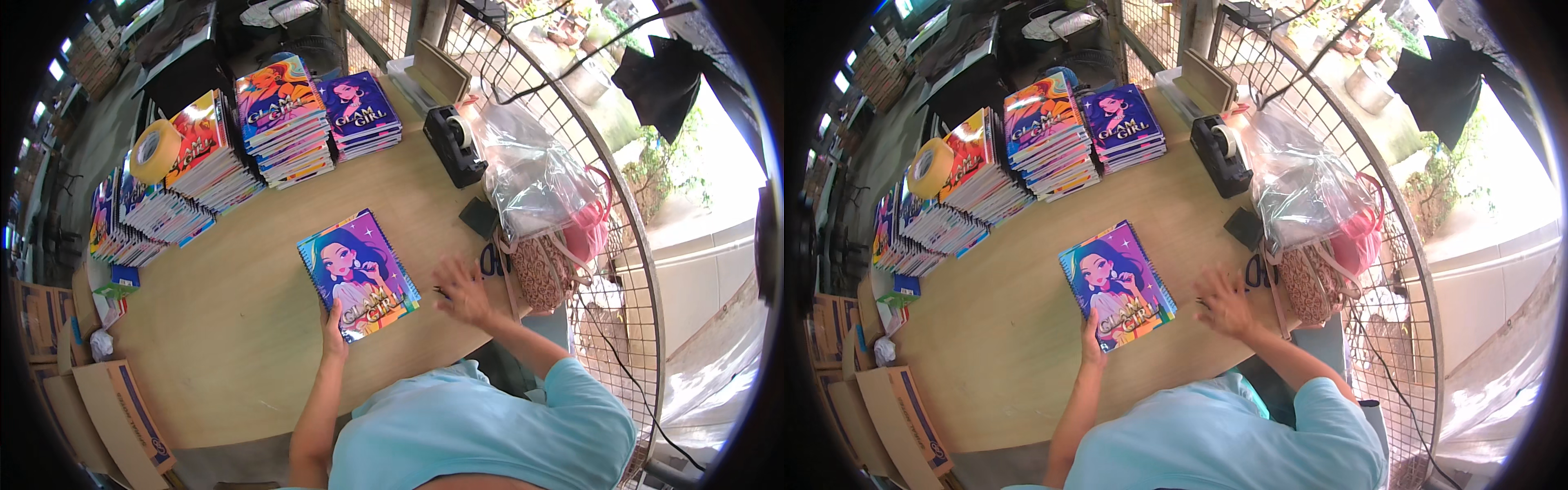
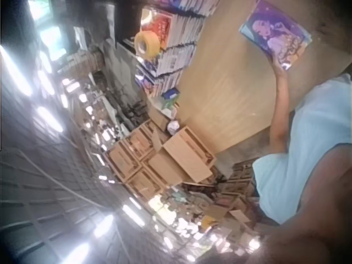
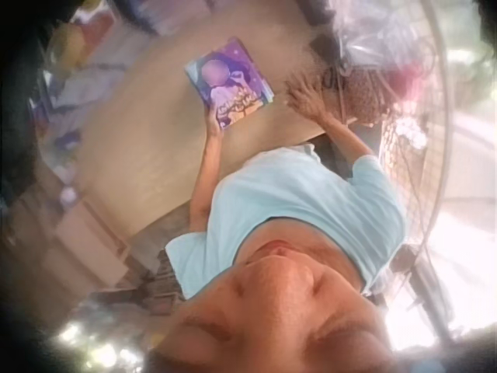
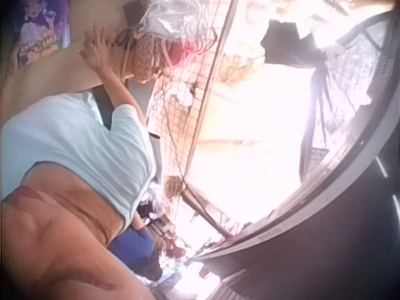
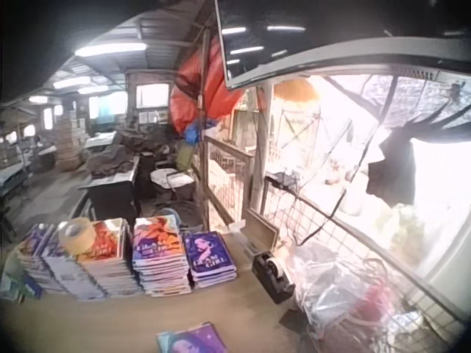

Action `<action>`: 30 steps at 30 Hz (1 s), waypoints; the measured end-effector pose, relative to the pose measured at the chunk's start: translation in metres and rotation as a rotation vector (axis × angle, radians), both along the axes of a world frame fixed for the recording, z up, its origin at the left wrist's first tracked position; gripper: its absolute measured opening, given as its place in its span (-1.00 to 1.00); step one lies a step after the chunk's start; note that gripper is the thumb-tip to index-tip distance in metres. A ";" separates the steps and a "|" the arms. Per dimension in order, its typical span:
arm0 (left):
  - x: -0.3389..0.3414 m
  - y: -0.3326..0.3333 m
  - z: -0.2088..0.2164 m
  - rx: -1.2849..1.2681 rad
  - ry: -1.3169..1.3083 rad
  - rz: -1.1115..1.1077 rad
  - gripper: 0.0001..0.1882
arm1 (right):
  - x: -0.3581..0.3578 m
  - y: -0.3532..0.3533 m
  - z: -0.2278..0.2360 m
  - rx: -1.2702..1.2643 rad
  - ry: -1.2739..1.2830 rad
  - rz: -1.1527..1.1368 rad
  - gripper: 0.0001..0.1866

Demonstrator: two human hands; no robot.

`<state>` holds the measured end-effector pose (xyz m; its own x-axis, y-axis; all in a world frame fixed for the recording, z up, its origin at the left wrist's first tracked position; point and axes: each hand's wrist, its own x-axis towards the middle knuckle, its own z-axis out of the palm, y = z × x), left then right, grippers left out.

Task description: The person removes notebooks from plastic wrapping and stacks them on a table. They repeatedly pick up individual notebooks, place them into neat piles, and occasionally adjust the stacks. The workspace contains cardboard boxes and other supplies.

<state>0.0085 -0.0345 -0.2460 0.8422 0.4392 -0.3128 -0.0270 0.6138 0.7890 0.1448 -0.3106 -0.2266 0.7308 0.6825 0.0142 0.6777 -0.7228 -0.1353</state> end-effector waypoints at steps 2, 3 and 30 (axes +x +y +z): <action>0.003 -0.002 0.005 -0.043 -0.019 0.006 -0.41 | -0.008 -0.020 -0.012 -0.204 0.065 0.105 -0.39; 0.003 -0.002 0.003 -0.038 -0.009 0.016 -0.41 | 0.003 -0.031 -0.012 -0.197 0.015 0.054 -0.39; 0.213 -0.025 -0.027 -0.023 -0.074 -0.102 -0.24 | 0.200 0.082 0.017 0.966 1.415 -0.397 -0.40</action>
